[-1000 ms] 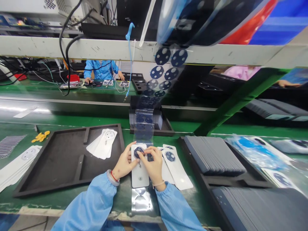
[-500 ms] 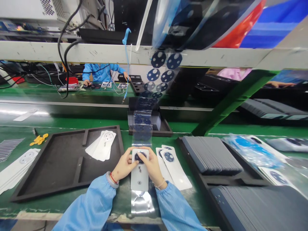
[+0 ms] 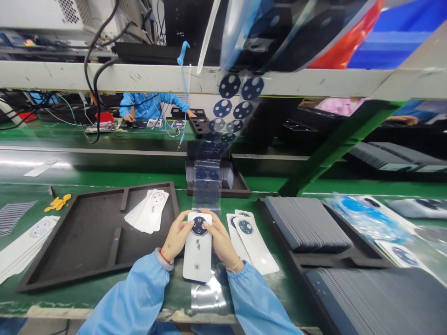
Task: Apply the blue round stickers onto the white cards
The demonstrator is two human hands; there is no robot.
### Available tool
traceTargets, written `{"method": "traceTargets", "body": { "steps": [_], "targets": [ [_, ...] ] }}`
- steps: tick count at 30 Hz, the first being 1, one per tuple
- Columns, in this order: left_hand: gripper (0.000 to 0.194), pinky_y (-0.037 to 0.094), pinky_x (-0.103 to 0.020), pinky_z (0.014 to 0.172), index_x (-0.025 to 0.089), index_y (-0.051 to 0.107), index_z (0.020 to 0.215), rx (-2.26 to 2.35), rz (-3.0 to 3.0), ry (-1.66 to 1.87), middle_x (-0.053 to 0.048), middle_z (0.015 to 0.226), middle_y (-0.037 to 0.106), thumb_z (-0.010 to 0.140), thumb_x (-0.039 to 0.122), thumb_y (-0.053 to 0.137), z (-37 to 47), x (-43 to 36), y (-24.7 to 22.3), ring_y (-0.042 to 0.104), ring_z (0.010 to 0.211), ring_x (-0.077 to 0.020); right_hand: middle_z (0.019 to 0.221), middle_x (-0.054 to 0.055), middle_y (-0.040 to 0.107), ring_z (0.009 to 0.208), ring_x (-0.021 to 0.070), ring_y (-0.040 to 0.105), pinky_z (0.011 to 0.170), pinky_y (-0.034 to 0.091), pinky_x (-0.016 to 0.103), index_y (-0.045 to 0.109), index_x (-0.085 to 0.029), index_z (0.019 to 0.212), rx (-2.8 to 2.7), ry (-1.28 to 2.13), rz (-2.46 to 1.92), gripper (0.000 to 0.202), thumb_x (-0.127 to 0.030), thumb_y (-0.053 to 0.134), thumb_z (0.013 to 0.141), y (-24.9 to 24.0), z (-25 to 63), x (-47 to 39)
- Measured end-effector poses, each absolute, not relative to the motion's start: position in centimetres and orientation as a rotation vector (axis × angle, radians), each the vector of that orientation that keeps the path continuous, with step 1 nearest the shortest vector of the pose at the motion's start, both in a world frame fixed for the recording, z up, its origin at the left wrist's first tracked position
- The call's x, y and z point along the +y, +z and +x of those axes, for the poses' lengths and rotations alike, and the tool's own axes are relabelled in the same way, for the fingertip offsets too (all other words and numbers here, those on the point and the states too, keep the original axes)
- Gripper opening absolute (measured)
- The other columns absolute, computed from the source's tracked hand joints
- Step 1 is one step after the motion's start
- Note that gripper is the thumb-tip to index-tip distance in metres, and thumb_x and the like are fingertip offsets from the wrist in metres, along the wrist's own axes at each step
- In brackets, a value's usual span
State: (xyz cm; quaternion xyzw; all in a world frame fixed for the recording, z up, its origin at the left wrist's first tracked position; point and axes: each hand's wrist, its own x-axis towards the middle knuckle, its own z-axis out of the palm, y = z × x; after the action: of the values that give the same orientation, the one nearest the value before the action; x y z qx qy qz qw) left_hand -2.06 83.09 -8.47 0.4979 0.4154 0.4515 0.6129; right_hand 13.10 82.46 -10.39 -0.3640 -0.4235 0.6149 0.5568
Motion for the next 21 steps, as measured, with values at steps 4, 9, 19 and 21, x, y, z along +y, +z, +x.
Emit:
{"method": "traceTargets", "body": {
  "steps": [4, 9, 19, 21],
  "targets": [
    [0.049, 0.046, -0.021, 0.051, 0.019, 0.05, 0.116, 0.968, 1.097, 1.106, 0.0, 0.07, 0.069, 0.081, 0.048, 0.067, -2.0, 83.1, -8.5, 0.062, 0.055, -0.014, 0.108, 0.006, 0.07, 0.086, 0.0232, 0.069, 0.073, 0.056, 0.036, 0.041, -0.028, 0.135, -1.063, 1.565, -0.794, 0.064, -0.04, 0.069, 0.078, -9.9, 13.0, 82.2],
    [0.054, 0.051, -0.025, 0.056, 0.021, 0.044, 0.116, 0.867, 1.071, 1.015, 0.0, 0.073, 0.07, 0.078, 0.049, 0.071, -1.8, 83.2, -8.7, 0.065, 0.056, -0.0159, 0.102, 0.004, 0.068, 0.087, 0.021, 0.067, 0.074, 0.055, 0.032, 0.049, -0.025, 0.12, -1.127, 1.326, -0.951, 0.056, -0.036, 0.075, 0.072, -10.2, 12.6, 82.4],
    [0.058, 0.052, -0.024, 0.062, 0.02, 0.041, 0.116, 0.794, 1.147, 0.908, -0.002, 0.084, 0.07, 0.074, 0.038, 0.077, -1.8, 82.9, -9.3, 0.069, 0.067, -0.0155, 0.077, -0.001, 0.063, 0.071, 0.0158, 0.058, 0.068, 0.048, 0.027, 0.057, -0.019, 0.087, -1.083, 1.068, -1.132, 0.026, -0.035, 0.071, 0.073, -10.3, 12.6, 83.1],
    [0.06, 0.053, -0.025, 0.063, 0.02, 0.041, 0.115, 0.801, 1.141, 0.913, -0.002, 0.083, 0.07, 0.073, 0.039, 0.078, -1.7, 82.9, -9.3, 0.07, 0.069, -0.0168, 0.077, 0.0, 0.063, 0.073, 0.0165, 0.058, 0.069, 0.049, 0.028, 0.058, -0.019, 0.085, -1.089, 1.049, -1.123, 0.022, -0.036, 0.067, 0.076, -10.3, 12.5, 83.1]
  ]
}}
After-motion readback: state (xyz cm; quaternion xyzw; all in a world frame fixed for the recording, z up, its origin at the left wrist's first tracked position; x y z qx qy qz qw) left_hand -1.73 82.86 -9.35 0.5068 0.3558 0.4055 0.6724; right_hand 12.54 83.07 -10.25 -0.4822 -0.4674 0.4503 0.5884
